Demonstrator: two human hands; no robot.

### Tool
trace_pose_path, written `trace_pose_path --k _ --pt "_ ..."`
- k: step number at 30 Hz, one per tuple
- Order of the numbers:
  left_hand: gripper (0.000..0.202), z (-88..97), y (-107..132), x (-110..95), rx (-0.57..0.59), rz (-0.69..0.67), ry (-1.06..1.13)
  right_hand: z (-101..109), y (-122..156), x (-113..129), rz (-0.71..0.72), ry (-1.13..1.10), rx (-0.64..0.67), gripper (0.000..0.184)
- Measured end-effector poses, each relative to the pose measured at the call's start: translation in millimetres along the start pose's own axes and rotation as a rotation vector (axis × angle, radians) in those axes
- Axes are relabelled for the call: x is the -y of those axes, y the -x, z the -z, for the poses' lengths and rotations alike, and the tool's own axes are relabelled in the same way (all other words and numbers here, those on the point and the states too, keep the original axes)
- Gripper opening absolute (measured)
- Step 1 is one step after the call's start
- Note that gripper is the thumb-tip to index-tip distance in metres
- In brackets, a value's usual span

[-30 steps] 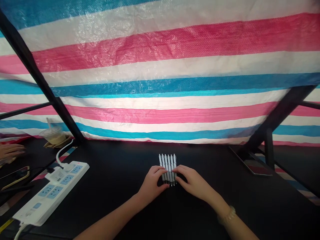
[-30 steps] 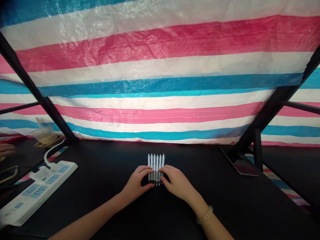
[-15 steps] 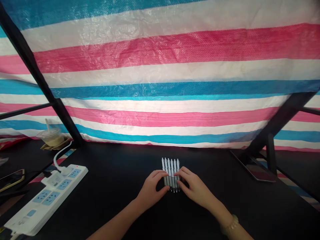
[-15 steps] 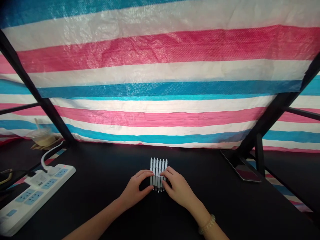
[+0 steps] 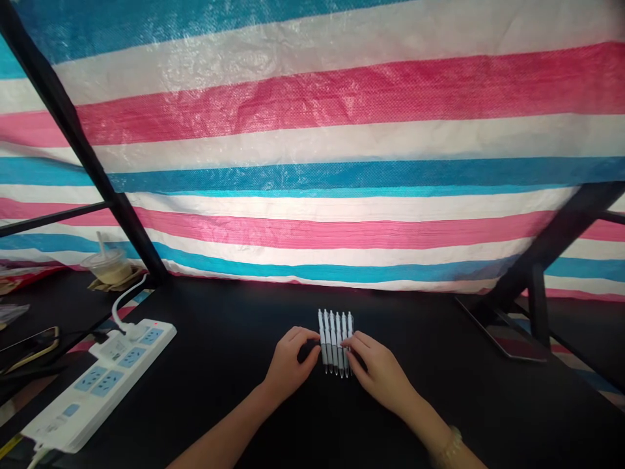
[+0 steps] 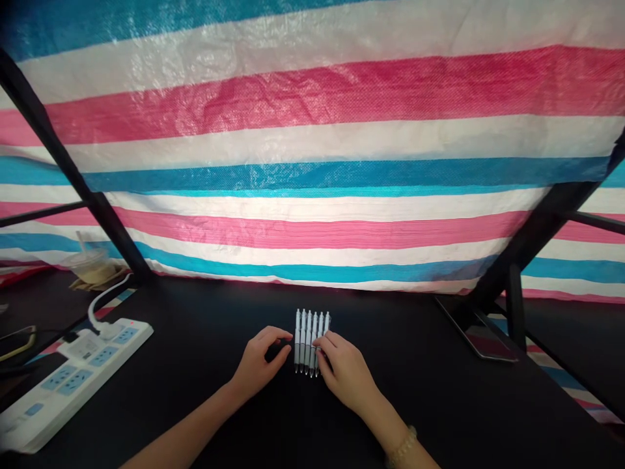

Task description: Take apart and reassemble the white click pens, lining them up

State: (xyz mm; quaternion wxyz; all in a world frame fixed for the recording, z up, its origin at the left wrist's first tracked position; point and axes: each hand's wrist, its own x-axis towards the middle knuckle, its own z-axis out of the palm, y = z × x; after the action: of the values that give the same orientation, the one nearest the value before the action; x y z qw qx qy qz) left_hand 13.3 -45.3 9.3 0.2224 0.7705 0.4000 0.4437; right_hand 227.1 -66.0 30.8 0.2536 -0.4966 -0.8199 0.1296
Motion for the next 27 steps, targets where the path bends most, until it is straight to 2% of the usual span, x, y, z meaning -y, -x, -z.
trace_pose_path --k 11,16,19,22,27 --pt "0.020 1.9 1.3 -2.2 -0.003 -0.009 -0.039 -7.9 4.0 3.9 0.012 0.007 -0.012 0.023" --pt "0.014 2.7 4.8 -4.8 0.006 0.027 -0.090 -9.1 5.1 8.5 0.023 -0.004 -0.002 0.026" --pt "0.012 3.8 5.0 -5.3 -0.004 0.076 -0.128 -3.4 3.4 7.0 0.033 -0.017 0.028 0.032" --pt "0.011 4.2 3.8 -5.6 -0.017 0.131 -0.148 6.7 0.9 1.1 -0.018 -0.001 0.051 0.042" --pt "0.015 0.6 4.6 -7.0 0.011 0.193 -0.129 19.5 0.5 -6.8 -0.150 0.062 0.105 0.031"
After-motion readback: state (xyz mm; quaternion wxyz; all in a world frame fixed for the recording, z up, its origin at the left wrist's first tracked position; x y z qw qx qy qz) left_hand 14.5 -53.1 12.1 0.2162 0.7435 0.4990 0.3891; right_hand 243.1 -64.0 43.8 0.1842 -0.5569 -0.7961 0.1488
